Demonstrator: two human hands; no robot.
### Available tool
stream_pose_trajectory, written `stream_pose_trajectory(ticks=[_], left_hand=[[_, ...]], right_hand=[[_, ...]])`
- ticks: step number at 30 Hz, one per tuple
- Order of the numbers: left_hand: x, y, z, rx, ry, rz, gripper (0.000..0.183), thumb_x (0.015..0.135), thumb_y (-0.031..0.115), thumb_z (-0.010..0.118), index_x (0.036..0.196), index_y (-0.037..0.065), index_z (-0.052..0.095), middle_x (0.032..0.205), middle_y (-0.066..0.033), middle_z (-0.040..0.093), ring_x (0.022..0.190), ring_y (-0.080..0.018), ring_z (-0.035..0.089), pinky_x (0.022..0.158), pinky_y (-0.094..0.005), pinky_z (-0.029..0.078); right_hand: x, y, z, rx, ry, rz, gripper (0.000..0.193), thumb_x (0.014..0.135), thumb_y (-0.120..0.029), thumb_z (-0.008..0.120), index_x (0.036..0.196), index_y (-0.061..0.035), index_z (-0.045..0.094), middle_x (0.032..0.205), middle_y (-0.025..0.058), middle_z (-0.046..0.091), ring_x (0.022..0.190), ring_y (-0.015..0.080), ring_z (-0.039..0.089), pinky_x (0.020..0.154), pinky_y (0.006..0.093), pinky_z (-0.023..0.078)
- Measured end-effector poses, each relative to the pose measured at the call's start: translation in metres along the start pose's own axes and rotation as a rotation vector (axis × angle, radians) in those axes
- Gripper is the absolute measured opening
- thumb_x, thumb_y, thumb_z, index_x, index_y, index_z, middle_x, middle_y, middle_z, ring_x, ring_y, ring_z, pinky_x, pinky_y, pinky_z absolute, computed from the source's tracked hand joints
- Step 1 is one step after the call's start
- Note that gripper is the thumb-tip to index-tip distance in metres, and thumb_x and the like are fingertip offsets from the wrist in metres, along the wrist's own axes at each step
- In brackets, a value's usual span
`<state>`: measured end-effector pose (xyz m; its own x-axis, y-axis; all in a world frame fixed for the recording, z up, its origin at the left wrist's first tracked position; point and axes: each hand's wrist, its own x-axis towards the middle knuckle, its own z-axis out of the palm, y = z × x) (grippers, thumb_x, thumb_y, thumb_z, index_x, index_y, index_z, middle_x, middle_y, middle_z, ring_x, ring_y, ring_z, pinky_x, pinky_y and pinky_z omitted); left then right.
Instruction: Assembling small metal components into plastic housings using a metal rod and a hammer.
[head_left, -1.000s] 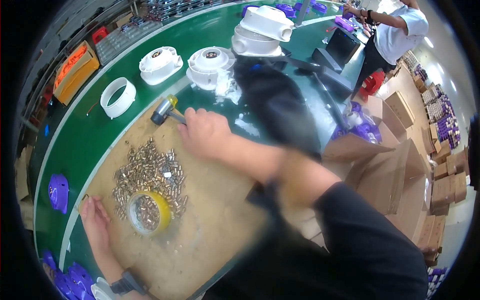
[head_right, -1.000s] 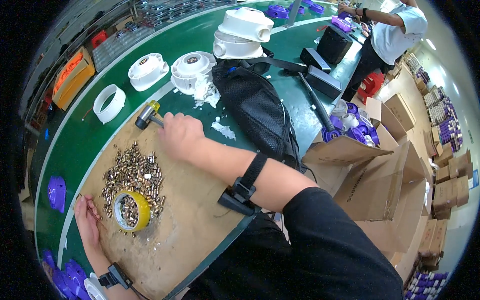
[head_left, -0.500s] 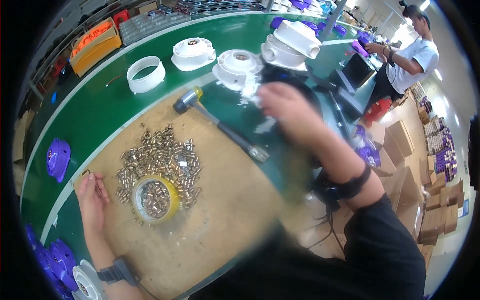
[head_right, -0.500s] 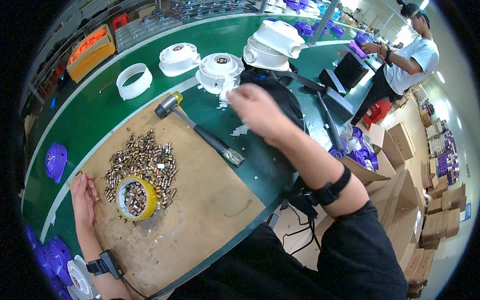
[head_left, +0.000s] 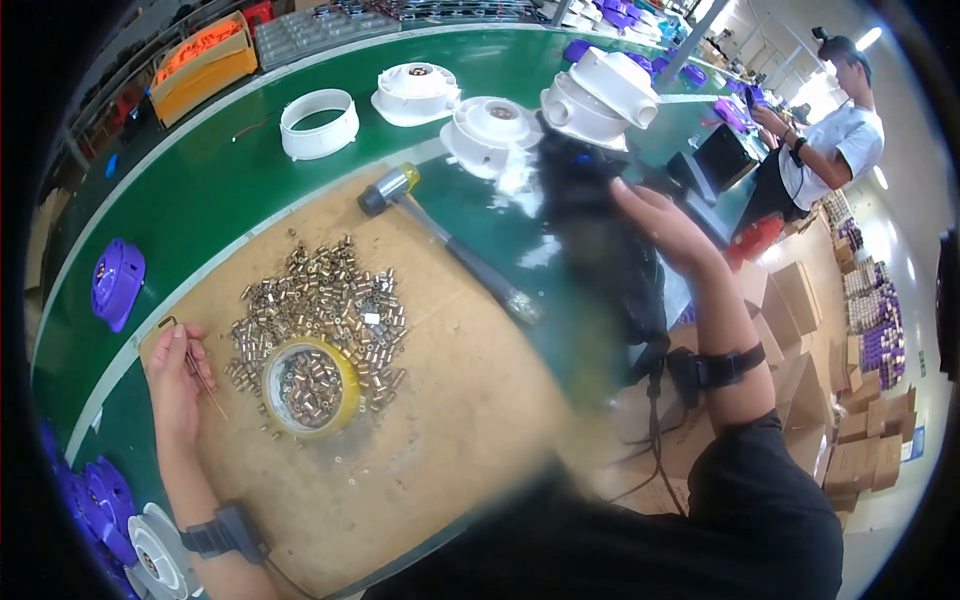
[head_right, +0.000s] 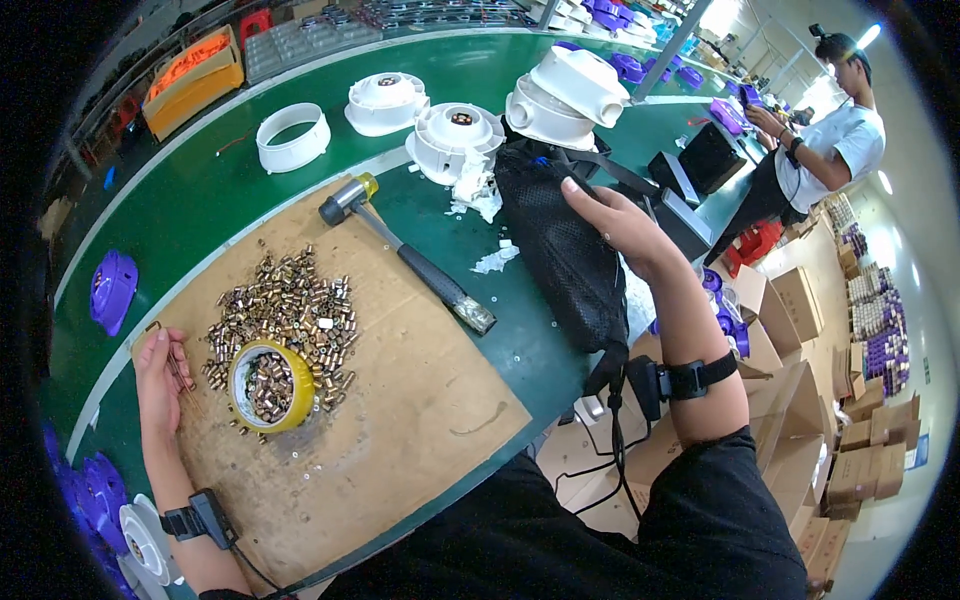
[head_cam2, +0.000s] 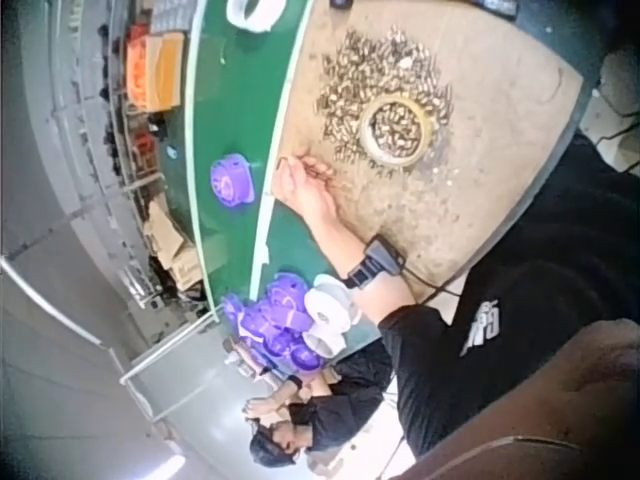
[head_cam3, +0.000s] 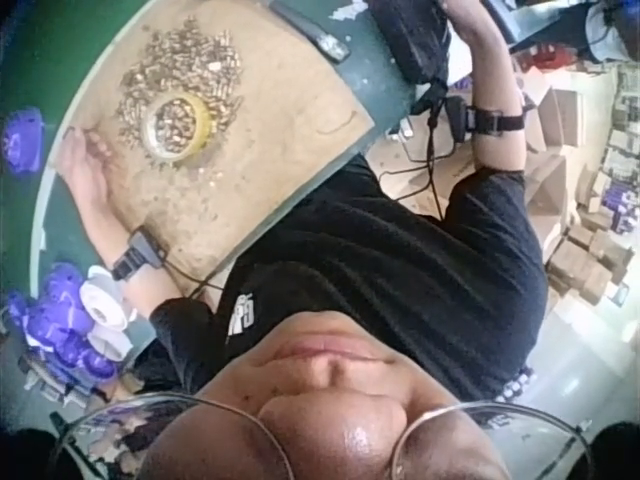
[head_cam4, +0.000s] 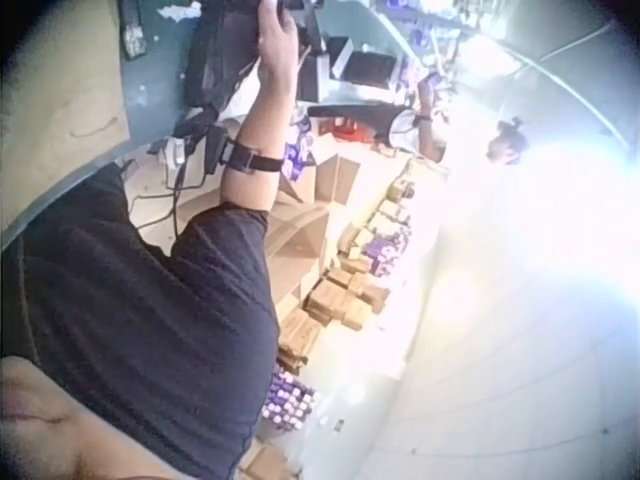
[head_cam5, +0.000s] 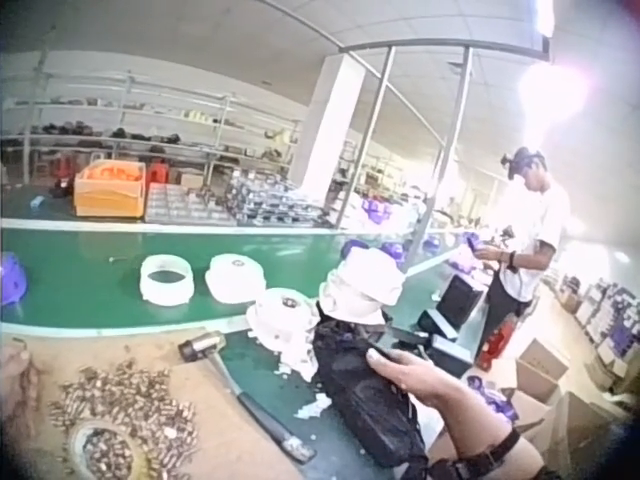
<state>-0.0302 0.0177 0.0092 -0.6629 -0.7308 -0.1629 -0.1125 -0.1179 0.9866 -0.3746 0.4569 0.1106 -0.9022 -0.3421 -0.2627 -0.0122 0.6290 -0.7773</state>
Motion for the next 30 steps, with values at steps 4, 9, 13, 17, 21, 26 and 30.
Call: stream_pose_trajectory(ticks=[4,9,13,17,21,26,30], left_hand=[[0.002,-0.001,0.000,-0.002,-0.014,-0.007,0.024,0.099,0.031,0.049,0.098,0.009,0.059,0.073,0.0044,0.050,0.058,-0.0046,0.046,0.047,-0.0192,0.037],[0.003,-0.003,-0.001,-0.005,-0.026,0.014,0.024,0.099,0.031,0.049,0.098,0.009,0.059,0.072,0.0045,0.050,0.058,-0.0047,0.046,0.047,-0.0194,0.037],[0.001,0.000,-0.002,0.010,0.000,-0.002,0.024,0.099,0.030,0.050,0.098,0.009,0.059,0.072,0.0046,0.049,0.058,-0.0048,0.045,0.047,-0.0194,0.037],[0.003,0.000,0.005,0.004,0.005,-0.004,0.024,0.099,0.029,0.049,0.097,0.008,0.059,0.070,0.0041,0.050,0.055,-0.0051,0.047,0.048,-0.0205,0.039],[0.001,0.001,-0.001,0.015,0.006,-0.001,0.024,0.099,0.030,0.049,0.097,0.008,0.060,0.071,0.0046,0.051,0.055,-0.0046,0.048,0.049,-0.0204,0.039],[0.000,0.000,0.000,0.022,-0.015,0.009,0.024,0.099,0.030,0.049,0.097,0.008,0.060,0.072,0.0048,0.051,0.056,-0.0045,0.048,0.049,-0.0202,0.039],[-0.001,0.002,0.000,0.032,-0.003,0.008,0.025,0.099,0.030,0.049,0.098,0.008,0.059,0.073,0.0046,0.050,0.058,-0.0045,0.048,0.050,-0.0201,0.040]], right_hand=[[0.010,0.009,-0.007,0.168,-0.072,-0.002,0.067,0.092,-0.052,0.055,0.124,0.0074,0.053,0.119,0.0141,0.061,0.107,0.0189,0.059,0.097,0.0285,0.042],[0.014,0.013,-0.006,0.302,-0.064,0.032,0.059,0.093,-0.046,0.058,0.121,0.0049,0.055,0.115,0.0126,0.063,0.103,0.0172,0.060,0.094,0.0267,0.045],[0.015,0.011,-0.004,0.334,-0.092,0.037,0.058,0.093,-0.046,0.057,0.122,0.0050,0.055,0.116,0.0131,0.063,0.105,0.0173,0.060,0.095,0.0264,0.044],[0.022,0.017,-0.010,0.334,-0.062,-0.054,0.061,0.095,-0.048,0.052,0.123,0.0059,0.055,0.117,0.0138,0.062,0.108,0.0186,0.057,0.099,0.0276,0.040],[0.020,0.004,-0.007,0.200,0.118,-0.122,0.061,0.100,-0.048,0.041,0.123,0.0067,0.056,0.117,0.0129,0.061,0.106,0.0188,0.057,0.100,0.0289,0.037],[0.032,0.016,-0.016,0.177,-0.033,-0.256,0.035,0.097,-0.018,0.050,0.127,-0.0016,0.057,0.116,0.0086,0.062,0.100,0.0135,0.058,0.093,0.0258,0.042],[0.033,0.018,-0.012,0.227,-0.101,-0.349,0.034,0.092,-0.007,0.054,0.125,-0.0039,0.058,0.113,0.0065,0.063,0.098,0.0114,0.058,0.088,0.0242,0.044]])
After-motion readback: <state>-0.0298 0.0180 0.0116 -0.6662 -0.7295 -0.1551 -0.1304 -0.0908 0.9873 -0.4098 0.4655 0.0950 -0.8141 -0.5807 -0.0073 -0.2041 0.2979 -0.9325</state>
